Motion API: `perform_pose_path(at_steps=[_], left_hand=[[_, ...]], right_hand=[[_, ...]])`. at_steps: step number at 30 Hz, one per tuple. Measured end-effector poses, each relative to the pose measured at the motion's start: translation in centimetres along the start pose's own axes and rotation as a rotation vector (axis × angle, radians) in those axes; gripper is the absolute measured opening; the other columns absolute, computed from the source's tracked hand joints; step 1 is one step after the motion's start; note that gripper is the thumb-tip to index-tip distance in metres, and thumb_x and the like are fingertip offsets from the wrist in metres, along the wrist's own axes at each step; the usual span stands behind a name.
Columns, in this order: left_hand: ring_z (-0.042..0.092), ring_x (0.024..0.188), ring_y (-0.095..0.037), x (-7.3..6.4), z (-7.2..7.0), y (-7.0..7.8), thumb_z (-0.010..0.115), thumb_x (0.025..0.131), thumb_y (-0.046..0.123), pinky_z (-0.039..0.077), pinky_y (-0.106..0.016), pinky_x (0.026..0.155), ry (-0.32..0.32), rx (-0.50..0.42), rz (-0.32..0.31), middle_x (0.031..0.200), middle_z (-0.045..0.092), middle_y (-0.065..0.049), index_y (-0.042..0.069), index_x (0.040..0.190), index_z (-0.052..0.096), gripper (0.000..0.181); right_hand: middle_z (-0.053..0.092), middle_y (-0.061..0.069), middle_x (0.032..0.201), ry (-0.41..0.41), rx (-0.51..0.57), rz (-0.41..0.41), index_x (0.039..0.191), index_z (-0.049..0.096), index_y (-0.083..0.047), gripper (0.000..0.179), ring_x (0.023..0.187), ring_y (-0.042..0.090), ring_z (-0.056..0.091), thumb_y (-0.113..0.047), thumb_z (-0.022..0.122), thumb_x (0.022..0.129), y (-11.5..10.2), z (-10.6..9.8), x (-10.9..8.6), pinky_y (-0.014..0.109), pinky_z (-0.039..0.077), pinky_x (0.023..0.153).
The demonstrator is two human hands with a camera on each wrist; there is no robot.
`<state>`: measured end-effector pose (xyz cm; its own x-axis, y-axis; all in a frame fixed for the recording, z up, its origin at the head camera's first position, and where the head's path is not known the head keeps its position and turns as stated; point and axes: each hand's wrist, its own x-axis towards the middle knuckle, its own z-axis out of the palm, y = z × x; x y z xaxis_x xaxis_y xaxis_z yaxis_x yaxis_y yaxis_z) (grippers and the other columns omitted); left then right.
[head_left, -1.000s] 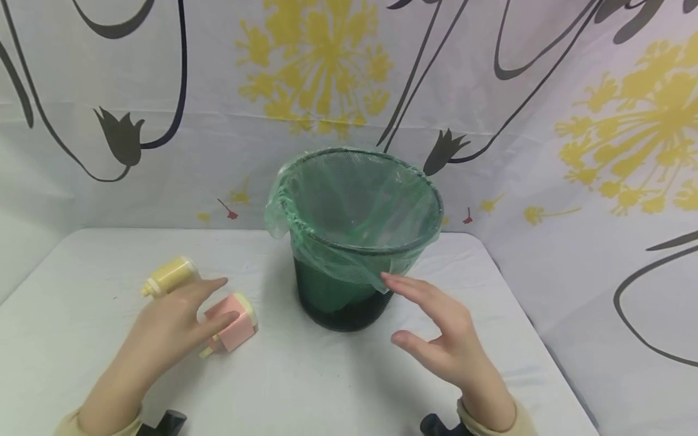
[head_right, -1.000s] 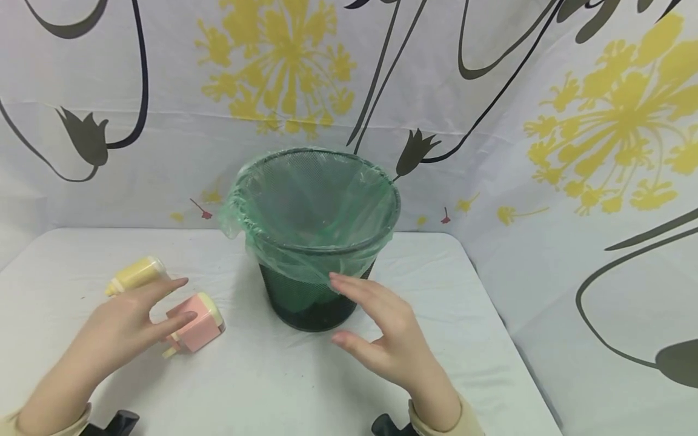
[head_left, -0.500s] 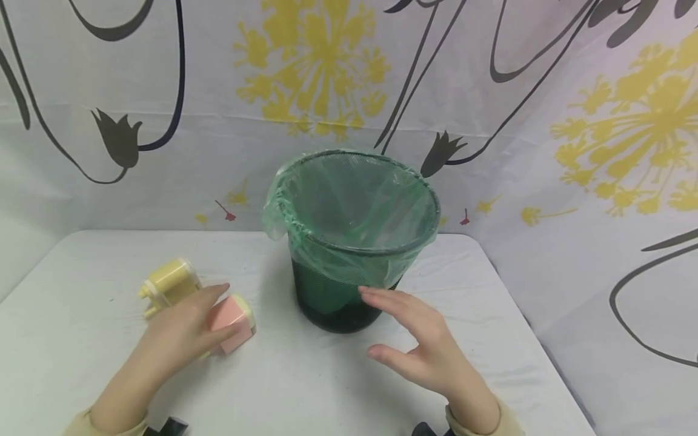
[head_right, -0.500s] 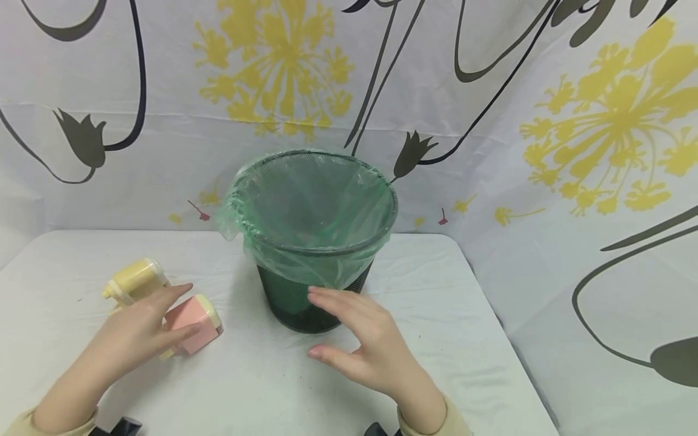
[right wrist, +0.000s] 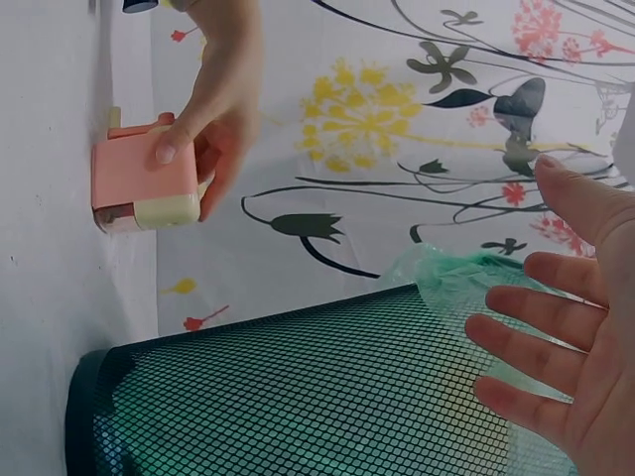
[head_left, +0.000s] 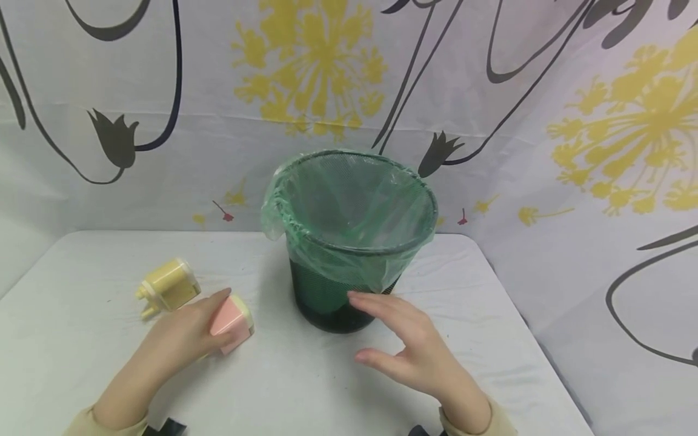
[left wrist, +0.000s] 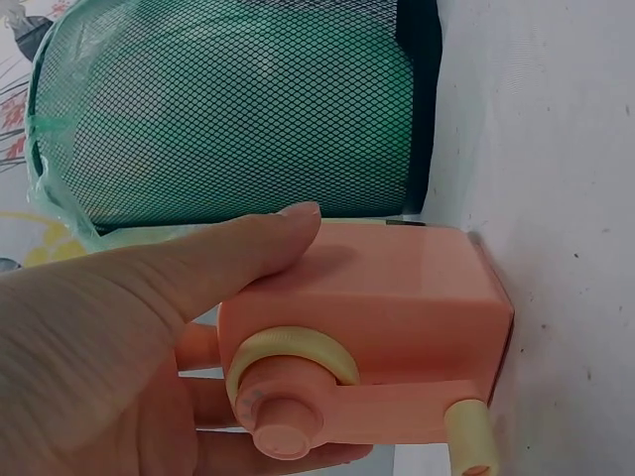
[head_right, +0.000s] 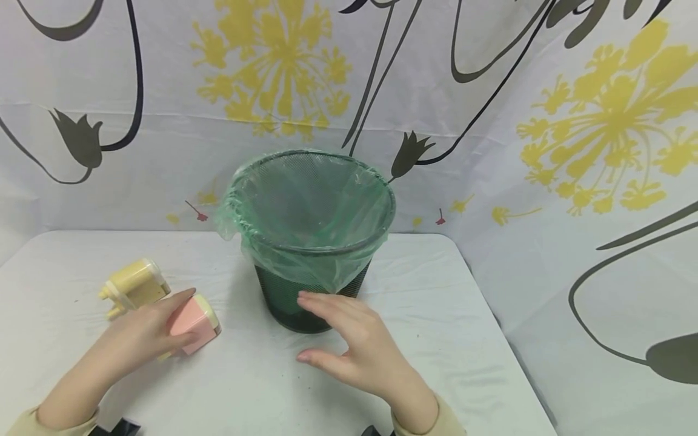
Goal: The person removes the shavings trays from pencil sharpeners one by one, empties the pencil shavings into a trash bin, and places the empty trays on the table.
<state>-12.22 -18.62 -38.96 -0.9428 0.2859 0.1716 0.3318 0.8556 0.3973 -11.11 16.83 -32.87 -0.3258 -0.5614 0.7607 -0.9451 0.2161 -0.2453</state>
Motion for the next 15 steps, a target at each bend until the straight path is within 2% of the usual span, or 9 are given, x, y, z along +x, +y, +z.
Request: perform_pose_path(at_steps=[6, 15], left_hand=[[0.062, 0.093, -0.027, 0.04, 0.15, -0.21, 0.081, 0.074, 0.025, 0.049, -0.048, 0.077, 0.009, 0.002, 0.033, 0.118, 0.063, -0.019, -0.003, 0.133, 0.052, 0.072], [0.058, 0.081, -0.017, 0.03, 0.17, -0.29, 0.081, 0.073, 0.027, 0.048, -0.040, 0.068, 0.030, 0.037, 0.084, 0.111, 0.066, -0.015, 0.000, 0.132, 0.053, 0.071]], right_hand=[[0.059, 0.015, 0.127, -0.037, -0.012, 0.035, 0.129, 0.055, 0.003, 0.057, 0.114, 0.027, 0.056, -0.038, 0.066, 0.090, -0.03, 0.37, -0.31, 0.031, 0.040, 0.099], [0.058, 0.011, 0.129, -0.073, -0.035, 0.083, 0.131, 0.054, -0.001, 0.058, 0.116, 0.025, 0.056, -0.039, 0.067, 0.090, -0.05, 1.03, -0.62, 0.032, 0.040, 0.100]])
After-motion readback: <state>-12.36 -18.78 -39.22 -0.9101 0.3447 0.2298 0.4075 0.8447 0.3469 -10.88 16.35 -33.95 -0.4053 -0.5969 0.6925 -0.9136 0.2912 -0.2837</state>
